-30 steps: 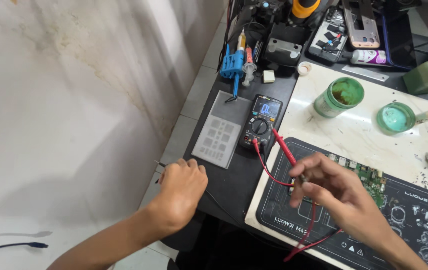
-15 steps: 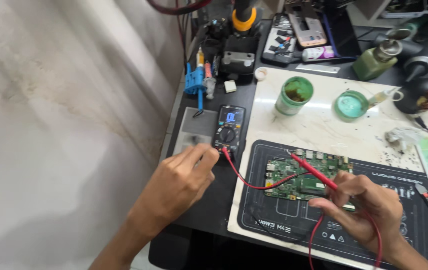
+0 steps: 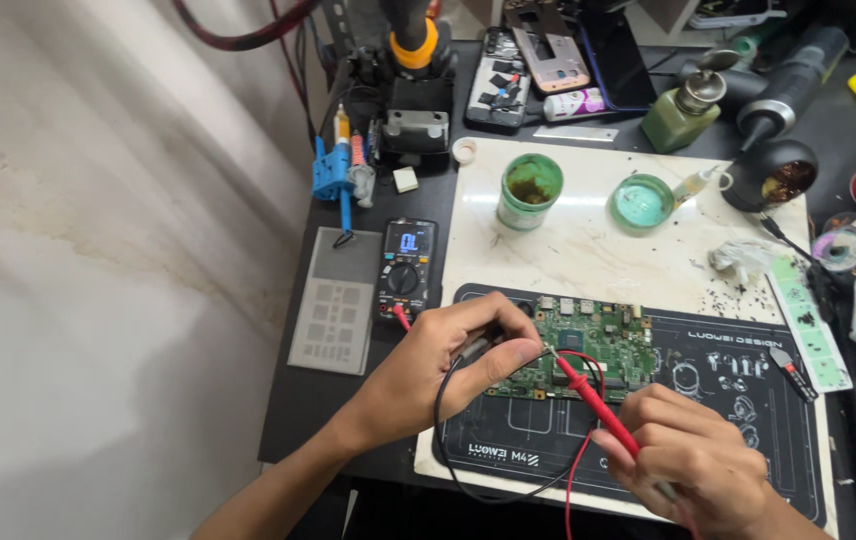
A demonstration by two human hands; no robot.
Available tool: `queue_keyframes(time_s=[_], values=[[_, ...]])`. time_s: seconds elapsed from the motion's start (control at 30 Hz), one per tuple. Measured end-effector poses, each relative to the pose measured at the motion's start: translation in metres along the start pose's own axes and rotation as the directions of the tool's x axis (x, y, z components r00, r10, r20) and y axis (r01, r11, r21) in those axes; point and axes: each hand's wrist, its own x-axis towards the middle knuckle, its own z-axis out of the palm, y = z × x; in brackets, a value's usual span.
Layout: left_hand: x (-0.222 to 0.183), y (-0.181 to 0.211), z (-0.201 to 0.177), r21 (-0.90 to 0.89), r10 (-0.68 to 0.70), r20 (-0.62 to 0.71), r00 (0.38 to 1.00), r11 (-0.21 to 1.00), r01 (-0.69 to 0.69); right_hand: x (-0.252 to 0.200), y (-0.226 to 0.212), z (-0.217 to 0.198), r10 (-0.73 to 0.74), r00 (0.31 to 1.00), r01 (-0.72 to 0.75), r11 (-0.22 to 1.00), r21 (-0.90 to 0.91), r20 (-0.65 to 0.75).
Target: The person uses a heat gun and tweezers on a circuit board, wipes a component with a cloth, tests points with multimeter probes, and places the board into a laptop shell.
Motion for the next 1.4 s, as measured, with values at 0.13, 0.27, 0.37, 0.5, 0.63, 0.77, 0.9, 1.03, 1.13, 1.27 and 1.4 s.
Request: queue_keyframes(time_s=[0.13, 0.27, 0.37, 0.5, 0.63, 0.77, 0.9, 1.03, 1.13, 1.27, 1.4], values=[[0.010, 0.001, 0.011, 0.018, -0.029, -0.029, 0.999, 0.999, 0.029, -0.001, 0.013, -0.007, -0.139, 0.989, 0.141, 0.990, -0.020, 0.053], [0.020, 0.001, 0.018, 0.000, 0.004, 0.007, 1.000, 1.000, -0.004, -0.004, 0.015, -0.022, -0.192, 0.969, 0.207, 0.974, -0.088, 0.153], [0.027, 0.006, 0.023, 0.005, -0.044, 0.025, 0.999, 0.999, 0.044, -0.002, 0.017, -0.030, -0.191, 0.975, 0.202, 0.975, -0.091, 0.116], [0.041, 0.013, 0.030, 0.025, 0.063, 0.024, 0.998, 0.998, -0.063, 0.007, 0.015, -0.051, -0.173, 0.979, 0.188, 0.969, -0.158, 0.107], [0.050, 0.015, 0.036, -0.002, -0.032, 0.044, 0.998, 0.999, 0.032, 0.009, 0.012, -0.061, -0.152, 0.982, 0.173, 0.963, -0.207, 0.115], [0.050, 0.013, 0.037, -0.108, 0.017, 0.091, 0.996, 0.994, -0.007, 0.008, 0.011, -0.067, -0.139, 0.981, 0.165, 0.963, -0.211, 0.133], [0.048, 0.011, 0.038, -0.168, 0.065, 0.085, 0.994, 0.985, -0.049, 0.006, 0.011, -0.068, -0.135, 0.982, 0.162, 0.962, -0.220, 0.129], [0.047, 0.011, 0.035, -0.171, 0.096, 0.078, 0.992, 0.982, -0.082, 0.005, 0.011, -0.068, -0.148, 0.978, 0.180, 0.955, -0.237, 0.150], [0.046, 0.011, 0.033, -0.187, 0.071, 0.088, 0.994, 0.981, -0.054, 0.004, 0.011, -0.067, -0.150, 0.975, 0.187, 0.952, -0.244, 0.162], [0.046, 0.008, 0.033, -0.205, 0.041, 0.091, 0.995, 0.978, -0.021, 0.000, 0.013, -0.065, -0.137, 0.979, 0.170, 0.958, -0.230, 0.151], [0.047, 0.005, 0.031, -0.274, 0.047, 0.108, 0.993, 0.962, -0.016, -0.006, 0.022, -0.066, -0.129, 0.985, 0.149, 0.969, -0.196, 0.112]])
